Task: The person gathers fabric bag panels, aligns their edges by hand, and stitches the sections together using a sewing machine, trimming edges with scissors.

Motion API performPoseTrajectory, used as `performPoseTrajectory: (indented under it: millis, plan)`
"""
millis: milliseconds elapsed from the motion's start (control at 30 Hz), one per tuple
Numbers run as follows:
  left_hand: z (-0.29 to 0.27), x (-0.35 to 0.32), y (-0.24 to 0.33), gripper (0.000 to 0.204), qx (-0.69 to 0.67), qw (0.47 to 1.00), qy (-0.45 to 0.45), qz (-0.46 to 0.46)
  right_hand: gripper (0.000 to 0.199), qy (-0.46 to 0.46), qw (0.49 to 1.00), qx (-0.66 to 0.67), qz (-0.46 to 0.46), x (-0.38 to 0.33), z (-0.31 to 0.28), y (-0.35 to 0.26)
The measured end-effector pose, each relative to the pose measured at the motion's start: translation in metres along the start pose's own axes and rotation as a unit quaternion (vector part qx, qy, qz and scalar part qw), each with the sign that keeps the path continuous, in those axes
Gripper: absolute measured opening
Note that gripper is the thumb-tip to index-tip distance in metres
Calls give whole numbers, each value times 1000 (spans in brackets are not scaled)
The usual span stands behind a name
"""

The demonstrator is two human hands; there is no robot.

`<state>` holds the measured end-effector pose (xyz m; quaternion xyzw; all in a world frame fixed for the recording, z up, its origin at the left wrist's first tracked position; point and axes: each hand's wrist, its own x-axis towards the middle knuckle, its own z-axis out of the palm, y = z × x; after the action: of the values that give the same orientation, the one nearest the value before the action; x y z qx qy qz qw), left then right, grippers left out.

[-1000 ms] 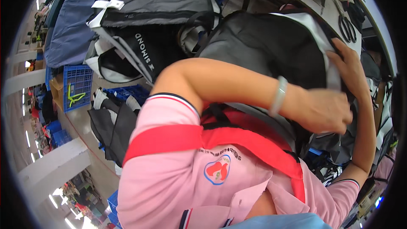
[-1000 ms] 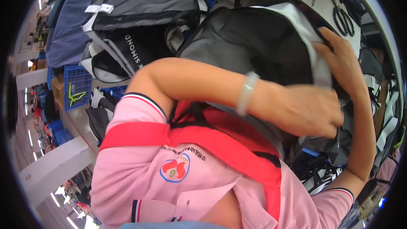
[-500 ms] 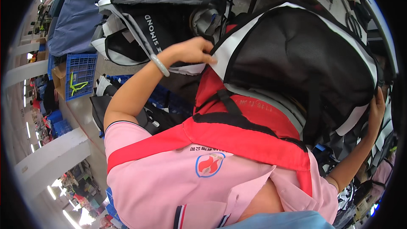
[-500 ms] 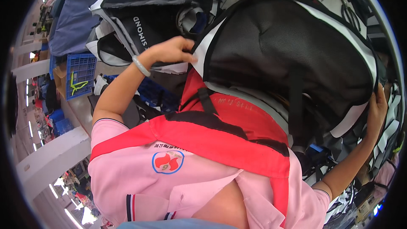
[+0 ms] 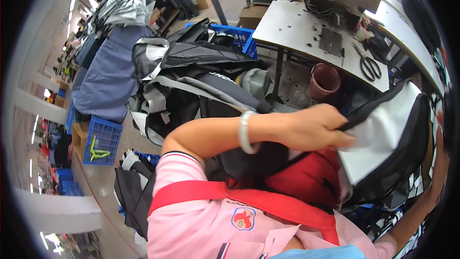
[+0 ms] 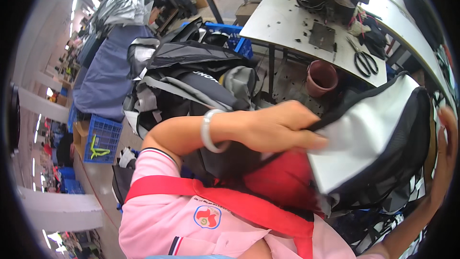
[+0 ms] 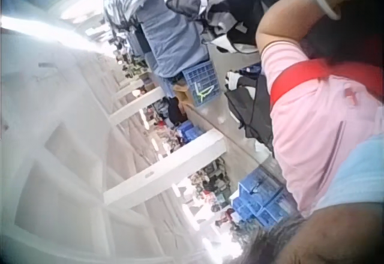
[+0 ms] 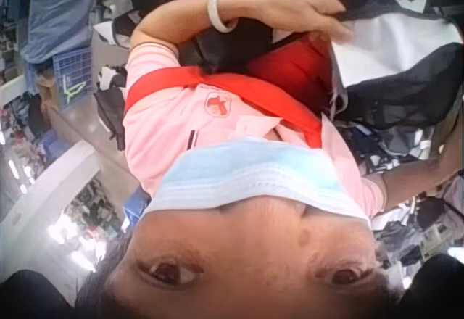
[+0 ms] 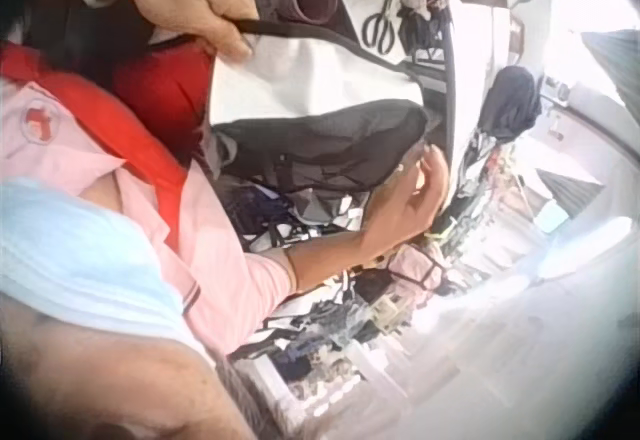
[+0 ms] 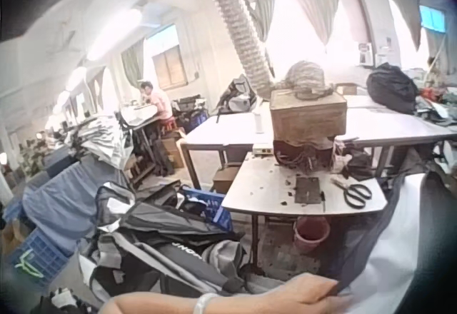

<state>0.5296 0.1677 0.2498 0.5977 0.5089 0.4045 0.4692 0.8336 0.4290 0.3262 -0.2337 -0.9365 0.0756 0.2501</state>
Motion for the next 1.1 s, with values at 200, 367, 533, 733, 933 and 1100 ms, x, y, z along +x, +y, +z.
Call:
performPoseTrajectory:
  millis: [200, 367, 533, 733, 933, 1100]
  plan:
    - [5, 29, 16, 47, 81, 996, -8, 44, 50, -284, 917, 103, -259, 87, 69, -120]
    - [-36, 17, -20, 29, -28, 968, -225, -104, 29, -387, 889, 153, -190, 76, 96, -132]
    - [-53, 12, -19, 22, 114, 955, -241, -131, 28, -407, 882, 163, -174, 87, 109, -123]
    - [-106, 66, -42, 13, 413, 907, 11, 82, 26, -341, 912, 225, -30, 128, 144, -93]
    - [-147, 130, -45, 19, 497, 816, 210, 207, 31, -200, 932, 301, -33, 182, 174, -43]
    - [-153, 131, -40, 22, 160, 985, 45, -53, 29, -251, 931, 264, 3, 187, 168, -35]
